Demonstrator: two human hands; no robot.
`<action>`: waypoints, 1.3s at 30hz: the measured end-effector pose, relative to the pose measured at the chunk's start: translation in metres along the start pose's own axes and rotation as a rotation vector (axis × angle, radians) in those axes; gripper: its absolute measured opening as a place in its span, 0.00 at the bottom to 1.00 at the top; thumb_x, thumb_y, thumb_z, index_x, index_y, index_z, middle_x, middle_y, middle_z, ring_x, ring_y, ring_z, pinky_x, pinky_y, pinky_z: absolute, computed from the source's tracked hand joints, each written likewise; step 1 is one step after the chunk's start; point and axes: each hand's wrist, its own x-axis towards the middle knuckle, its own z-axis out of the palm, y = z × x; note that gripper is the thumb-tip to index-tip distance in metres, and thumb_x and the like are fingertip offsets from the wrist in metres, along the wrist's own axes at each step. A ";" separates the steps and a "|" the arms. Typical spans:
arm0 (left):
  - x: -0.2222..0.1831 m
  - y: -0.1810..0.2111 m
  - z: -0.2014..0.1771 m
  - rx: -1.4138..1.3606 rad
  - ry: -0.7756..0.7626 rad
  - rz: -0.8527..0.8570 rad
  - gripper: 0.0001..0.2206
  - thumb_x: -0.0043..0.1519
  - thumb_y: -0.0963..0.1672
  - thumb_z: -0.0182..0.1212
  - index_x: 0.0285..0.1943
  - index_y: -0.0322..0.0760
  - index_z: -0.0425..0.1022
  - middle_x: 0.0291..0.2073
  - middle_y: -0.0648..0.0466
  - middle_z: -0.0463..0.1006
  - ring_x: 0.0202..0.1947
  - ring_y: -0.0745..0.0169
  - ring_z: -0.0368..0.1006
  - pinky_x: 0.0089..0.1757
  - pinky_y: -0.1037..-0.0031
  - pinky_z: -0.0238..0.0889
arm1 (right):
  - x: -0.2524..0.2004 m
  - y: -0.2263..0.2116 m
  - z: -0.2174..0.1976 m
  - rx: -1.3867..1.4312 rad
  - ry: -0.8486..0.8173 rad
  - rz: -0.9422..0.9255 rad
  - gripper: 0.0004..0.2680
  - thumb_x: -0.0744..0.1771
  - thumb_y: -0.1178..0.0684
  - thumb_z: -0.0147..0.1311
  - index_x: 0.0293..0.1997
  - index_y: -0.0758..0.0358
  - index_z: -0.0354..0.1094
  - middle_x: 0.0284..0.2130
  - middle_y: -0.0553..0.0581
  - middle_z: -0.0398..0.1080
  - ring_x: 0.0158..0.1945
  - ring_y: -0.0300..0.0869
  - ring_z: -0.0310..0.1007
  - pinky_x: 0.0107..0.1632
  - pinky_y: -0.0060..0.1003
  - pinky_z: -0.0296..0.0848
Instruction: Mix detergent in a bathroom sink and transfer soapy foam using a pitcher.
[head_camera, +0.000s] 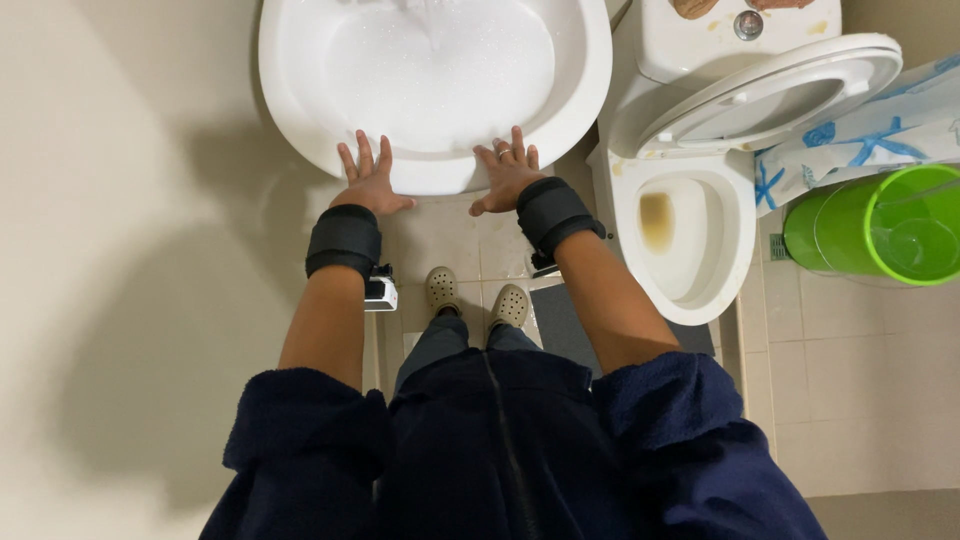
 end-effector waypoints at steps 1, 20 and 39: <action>-0.001 0.000 0.000 -0.007 -0.001 -0.001 0.61 0.52 0.58 0.70 0.82 0.52 0.18 0.77 0.45 0.07 0.72 0.30 -0.01 0.69 0.36 0.22 | 0.001 0.000 0.000 -0.003 -0.003 0.002 0.47 0.58 0.25 0.60 0.80 0.49 0.28 0.77 0.69 0.26 0.77 0.64 0.05 0.74 0.66 0.26; -0.010 0.003 -0.006 -0.015 -0.010 0.002 0.60 0.53 0.58 0.71 0.83 0.52 0.20 0.76 0.45 0.06 0.72 0.30 -0.01 0.70 0.37 0.22 | -0.001 -0.002 -0.002 -0.034 -0.010 0.002 0.47 0.58 0.25 0.61 0.80 0.50 0.29 0.77 0.69 0.27 0.77 0.65 0.05 0.74 0.68 0.27; -0.014 0.012 -0.010 0.062 -0.003 -0.020 0.60 0.52 0.52 0.74 0.83 0.56 0.20 0.78 0.46 0.11 0.74 0.27 0.04 0.69 0.41 0.40 | -0.003 -0.008 -0.004 -0.008 0.014 0.050 0.47 0.58 0.26 0.61 0.80 0.49 0.31 0.77 0.69 0.28 0.78 0.64 0.08 0.75 0.65 0.27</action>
